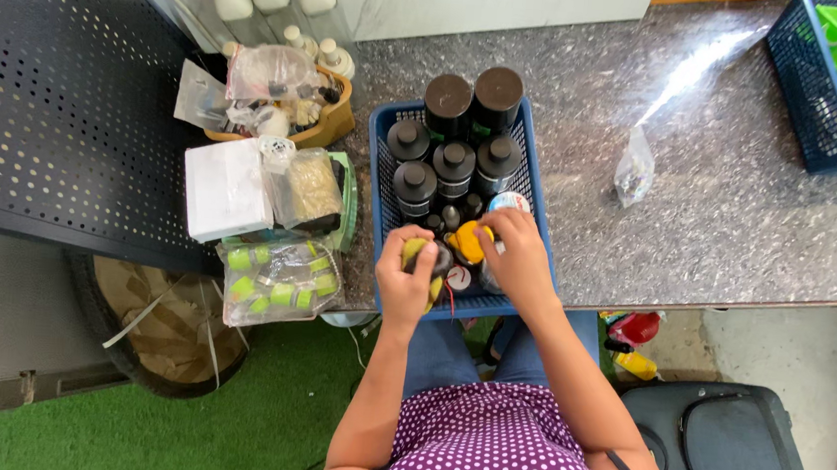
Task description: The person cleans cylindrical parts with a cloth, wraps thread seal tape around the threaded fittings by hand, and connects the components together.
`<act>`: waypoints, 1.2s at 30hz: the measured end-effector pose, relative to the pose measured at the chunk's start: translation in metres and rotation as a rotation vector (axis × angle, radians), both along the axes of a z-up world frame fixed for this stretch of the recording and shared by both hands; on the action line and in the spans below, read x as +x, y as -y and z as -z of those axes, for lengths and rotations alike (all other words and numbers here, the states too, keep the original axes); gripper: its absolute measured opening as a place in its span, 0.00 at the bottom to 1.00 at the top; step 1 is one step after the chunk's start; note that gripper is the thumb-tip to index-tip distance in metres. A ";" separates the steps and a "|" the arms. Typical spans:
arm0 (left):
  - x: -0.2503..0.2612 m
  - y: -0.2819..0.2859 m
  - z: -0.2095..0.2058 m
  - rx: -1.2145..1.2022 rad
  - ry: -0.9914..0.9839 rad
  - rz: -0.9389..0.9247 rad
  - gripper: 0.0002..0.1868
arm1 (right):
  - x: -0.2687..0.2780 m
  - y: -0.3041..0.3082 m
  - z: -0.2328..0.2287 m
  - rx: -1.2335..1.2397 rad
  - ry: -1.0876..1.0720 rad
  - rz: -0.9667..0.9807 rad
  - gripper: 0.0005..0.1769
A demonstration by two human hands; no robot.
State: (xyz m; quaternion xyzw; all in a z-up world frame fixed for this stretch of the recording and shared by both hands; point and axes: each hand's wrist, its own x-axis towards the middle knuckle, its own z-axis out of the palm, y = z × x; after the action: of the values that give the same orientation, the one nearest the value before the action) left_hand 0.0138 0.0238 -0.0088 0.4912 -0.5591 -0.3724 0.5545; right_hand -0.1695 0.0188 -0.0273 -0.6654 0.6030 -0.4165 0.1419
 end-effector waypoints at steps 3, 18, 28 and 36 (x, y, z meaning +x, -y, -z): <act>-0.002 -0.008 -0.003 -0.066 0.161 0.062 0.07 | -0.006 -0.027 -0.012 -0.003 0.035 -0.100 0.13; 0.006 -0.046 0.050 -0.348 0.619 -0.020 0.08 | -0.010 -0.073 0.057 -0.207 -0.256 0.126 0.20; 0.002 -0.031 0.055 -0.408 0.634 -0.050 0.08 | -0.008 -0.052 0.057 -0.275 -0.246 0.163 0.14; 0.003 0.006 0.060 -0.408 0.636 -0.111 0.07 | -0.006 -0.014 0.061 -0.274 -0.263 0.150 0.14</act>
State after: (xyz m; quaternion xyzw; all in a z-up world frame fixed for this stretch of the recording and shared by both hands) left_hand 0.0165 0.0177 -0.0688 0.4912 -0.7385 -0.0519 0.4590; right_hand -0.1757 0.0325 -0.0887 -0.6803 0.6019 -0.4137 -0.0612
